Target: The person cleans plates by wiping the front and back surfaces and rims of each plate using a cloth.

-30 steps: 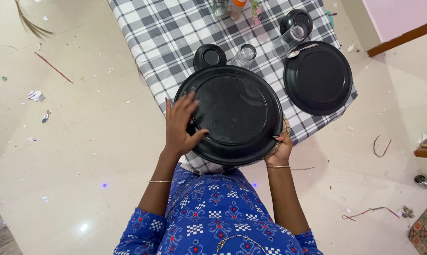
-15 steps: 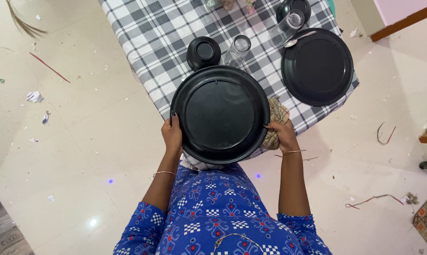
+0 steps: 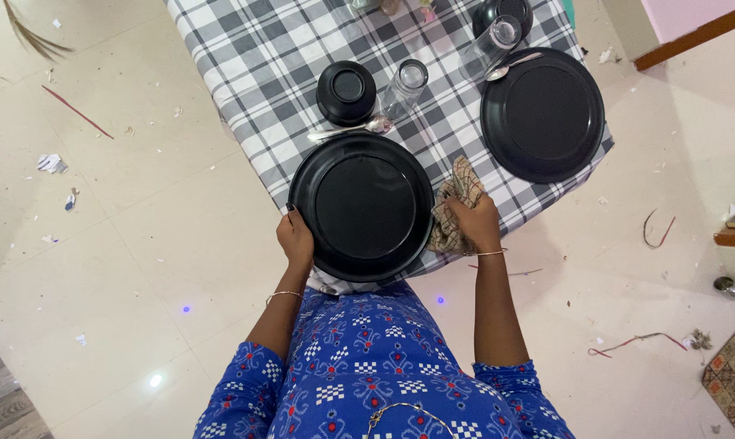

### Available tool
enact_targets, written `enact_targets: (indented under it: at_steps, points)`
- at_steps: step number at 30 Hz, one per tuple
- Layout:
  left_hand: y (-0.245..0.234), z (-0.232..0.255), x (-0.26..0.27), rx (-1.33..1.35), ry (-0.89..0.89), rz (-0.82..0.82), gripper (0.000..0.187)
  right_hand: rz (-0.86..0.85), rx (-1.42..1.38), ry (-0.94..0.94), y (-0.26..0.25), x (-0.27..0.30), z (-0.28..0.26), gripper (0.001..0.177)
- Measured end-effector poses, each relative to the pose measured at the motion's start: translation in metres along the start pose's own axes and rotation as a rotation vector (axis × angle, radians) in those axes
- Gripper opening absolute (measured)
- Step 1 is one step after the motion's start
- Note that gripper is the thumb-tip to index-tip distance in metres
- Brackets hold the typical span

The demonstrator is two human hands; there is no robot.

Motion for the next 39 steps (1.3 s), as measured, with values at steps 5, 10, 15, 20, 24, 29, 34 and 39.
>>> enact_targets:
  at_steps: [5,10,15,20,24,29,34,39]
  points:
    - [0.004,-0.004,-0.007,-0.082,0.057,0.014,0.049,-0.227,-0.409,-0.115,0.017,0.008,-0.018,0.036]
    - [0.010,0.000,-0.010,-0.209,0.160,-0.026,0.044,-0.269,-0.358,-0.145,0.039,0.006,-0.024,0.033]
    - [0.006,0.023,-0.010,-0.928,0.208,-0.224,0.041,-0.275,-0.488,-0.171,0.050,-0.022,-0.001,0.038]
    - [-0.002,0.068,-0.003,-1.039,0.303,-0.263,0.039,-0.284,-0.479,-0.310,0.062,-0.010,-0.029,0.050]
    - [0.011,0.104,0.013,-0.880,0.521,-0.149,0.042,-0.093,-0.021,-0.478,0.095,0.027,-0.052,0.050]
    - [0.053,0.088,0.041,-0.689,0.888,-0.188,0.055,-0.041,0.433,-0.777,0.167,0.074,-0.057,0.050]
    - [0.068,0.060,0.035,-0.804,0.817,-0.248,0.049,0.099,0.649,-0.932,0.174,0.056,-0.062,0.052]
    - [0.061,0.073,0.037,-0.744,0.791,-0.270,0.060,0.294,0.730,-0.624,0.139,0.006,-0.053,0.056]
Point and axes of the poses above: each hand's wrist, its own x-axis away from the middle knuckle, its own y-axis out of the palm, z = x × y, the point moved 7 cm from there along -x, towards the middle knuckle, and after that the axes turned 1 degree about x, right-handed, at the moved point
